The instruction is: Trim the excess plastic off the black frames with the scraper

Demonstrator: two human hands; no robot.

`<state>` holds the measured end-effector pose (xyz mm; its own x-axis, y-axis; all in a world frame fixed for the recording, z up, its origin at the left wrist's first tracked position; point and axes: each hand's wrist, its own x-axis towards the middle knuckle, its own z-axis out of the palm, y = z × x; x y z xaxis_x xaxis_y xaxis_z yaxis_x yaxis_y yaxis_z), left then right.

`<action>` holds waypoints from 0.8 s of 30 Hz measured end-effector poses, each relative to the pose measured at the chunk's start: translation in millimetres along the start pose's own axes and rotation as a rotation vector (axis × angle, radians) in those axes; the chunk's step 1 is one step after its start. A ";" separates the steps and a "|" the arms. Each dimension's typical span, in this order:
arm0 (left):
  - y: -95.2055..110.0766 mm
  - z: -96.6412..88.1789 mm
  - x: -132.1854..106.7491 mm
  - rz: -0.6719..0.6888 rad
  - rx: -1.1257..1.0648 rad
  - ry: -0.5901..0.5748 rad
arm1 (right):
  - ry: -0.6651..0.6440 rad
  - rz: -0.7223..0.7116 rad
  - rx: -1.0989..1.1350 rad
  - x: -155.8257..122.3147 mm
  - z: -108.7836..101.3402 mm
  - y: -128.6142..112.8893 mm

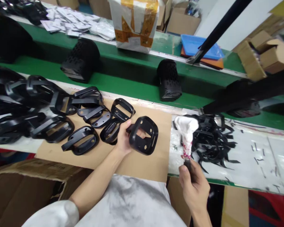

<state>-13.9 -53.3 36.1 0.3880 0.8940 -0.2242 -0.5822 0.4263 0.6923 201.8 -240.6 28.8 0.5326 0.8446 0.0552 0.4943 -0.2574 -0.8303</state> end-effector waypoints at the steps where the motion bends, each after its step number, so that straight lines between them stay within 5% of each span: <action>1: 6.6 6.4 -3.0 -0.004 -0.043 -0.046 | 0.025 -0.037 0.029 4.1 2.0 -6.8; 5: 23.2 27.0 -15.6 -0.039 -0.126 -0.132 | 0.045 -0.160 0.169 17.9 14.9 -42.3; 9: 21.1 33.3 -21.5 -0.116 -0.169 -0.132 | -0.112 -0.183 0.363 19.5 27.5 -68.3; 12: 15.9 33.9 -18.7 -0.198 -0.210 -0.180 | -0.256 -0.170 0.397 20.3 32.9 -71.8; 16: 7.5 32.0 -16.0 -0.307 -0.206 -0.069 | -0.299 -0.102 0.244 26.4 37.6 -64.1; 20: -10.1 16.9 -27.6 -0.222 0.099 -0.004 | -0.236 0.031 0.179 35.2 42.7 -61.5; 24: -22.5 -7.9 -42.3 0.100 0.765 -0.006 | -0.320 0.220 0.350 45.0 45.6 -61.6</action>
<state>-22.9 -99.6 24.6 0.3649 0.9215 -0.1333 0.0402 0.1275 0.9910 164.0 -165.3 57.2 0.3342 0.9035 -0.2685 0.1057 -0.3190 -0.9418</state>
